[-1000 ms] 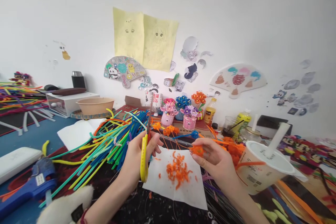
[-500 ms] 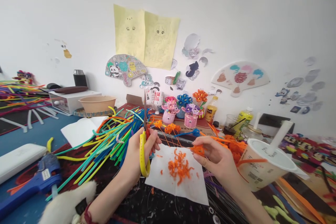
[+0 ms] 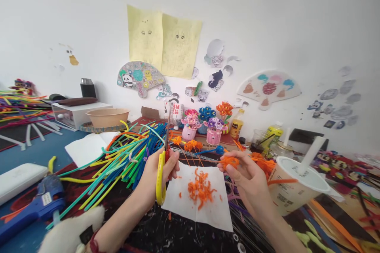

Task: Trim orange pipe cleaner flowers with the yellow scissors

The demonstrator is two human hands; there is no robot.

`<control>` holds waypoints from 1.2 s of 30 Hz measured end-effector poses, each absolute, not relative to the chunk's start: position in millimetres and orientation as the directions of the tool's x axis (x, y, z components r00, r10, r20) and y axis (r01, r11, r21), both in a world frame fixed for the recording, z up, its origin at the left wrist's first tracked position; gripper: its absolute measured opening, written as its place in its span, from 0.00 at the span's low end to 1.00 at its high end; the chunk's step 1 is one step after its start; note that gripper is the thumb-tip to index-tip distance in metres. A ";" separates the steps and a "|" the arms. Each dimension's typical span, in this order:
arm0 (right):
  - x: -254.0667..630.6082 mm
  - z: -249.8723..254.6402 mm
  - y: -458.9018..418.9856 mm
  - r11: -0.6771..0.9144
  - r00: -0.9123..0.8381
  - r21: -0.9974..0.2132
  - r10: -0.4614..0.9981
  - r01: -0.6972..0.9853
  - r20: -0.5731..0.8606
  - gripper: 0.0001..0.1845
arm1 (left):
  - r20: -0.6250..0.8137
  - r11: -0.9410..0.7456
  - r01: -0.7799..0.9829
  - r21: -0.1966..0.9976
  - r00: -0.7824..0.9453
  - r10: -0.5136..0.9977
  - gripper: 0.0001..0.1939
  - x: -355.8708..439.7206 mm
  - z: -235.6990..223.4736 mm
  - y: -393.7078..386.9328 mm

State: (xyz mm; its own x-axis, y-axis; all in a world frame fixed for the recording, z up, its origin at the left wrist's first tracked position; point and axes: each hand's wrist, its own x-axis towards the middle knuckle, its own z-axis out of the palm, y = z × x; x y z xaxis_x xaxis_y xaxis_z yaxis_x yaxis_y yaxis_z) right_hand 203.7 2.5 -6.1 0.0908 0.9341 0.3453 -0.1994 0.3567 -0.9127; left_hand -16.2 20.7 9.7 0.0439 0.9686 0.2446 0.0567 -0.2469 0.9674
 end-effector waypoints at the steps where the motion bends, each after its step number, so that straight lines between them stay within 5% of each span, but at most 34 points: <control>1: 203.1 -7.2 3.2 0.340 0.103 -0.907 0.940 -0.247 0.324 0.15 | 0.246 -0.249 0.058 0.967 0.058 0.968 0.22 -15.9 9.1 21.1; 6: 203.5 -9.3 9.6 0.183 0.089 -0.915 0.983 -0.359 0.162 0.14 | 0.238 -0.242 0.124 0.962 0.044 0.970 0.23 -15.7 5.0 22.2; 15: 205.0 1.5 2.9 -0.033 -0.189 -0.975 0.982 -0.221 0.010 0.20 | 0.308 -0.264 0.349 0.899 -0.077 0.948 0.22 -20.8 3.5 24.6; 22: 209.9 10.1 -2.9 -0.038 -0.265 -0.996 0.964 -0.075 -0.017 0.27 | 0.280 -0.226 0.350 0.909 -0.112 0.954 0.24 -21.8 2.1 27.0; 36: 202.9 3.8 1.3 0.201 -0.236 -0.969 0.958 0.143 0.163 0.13 | 0.256 -0.237 0.306 0.922 -0.022 0.967 0.22 -18.3 5.0 22.8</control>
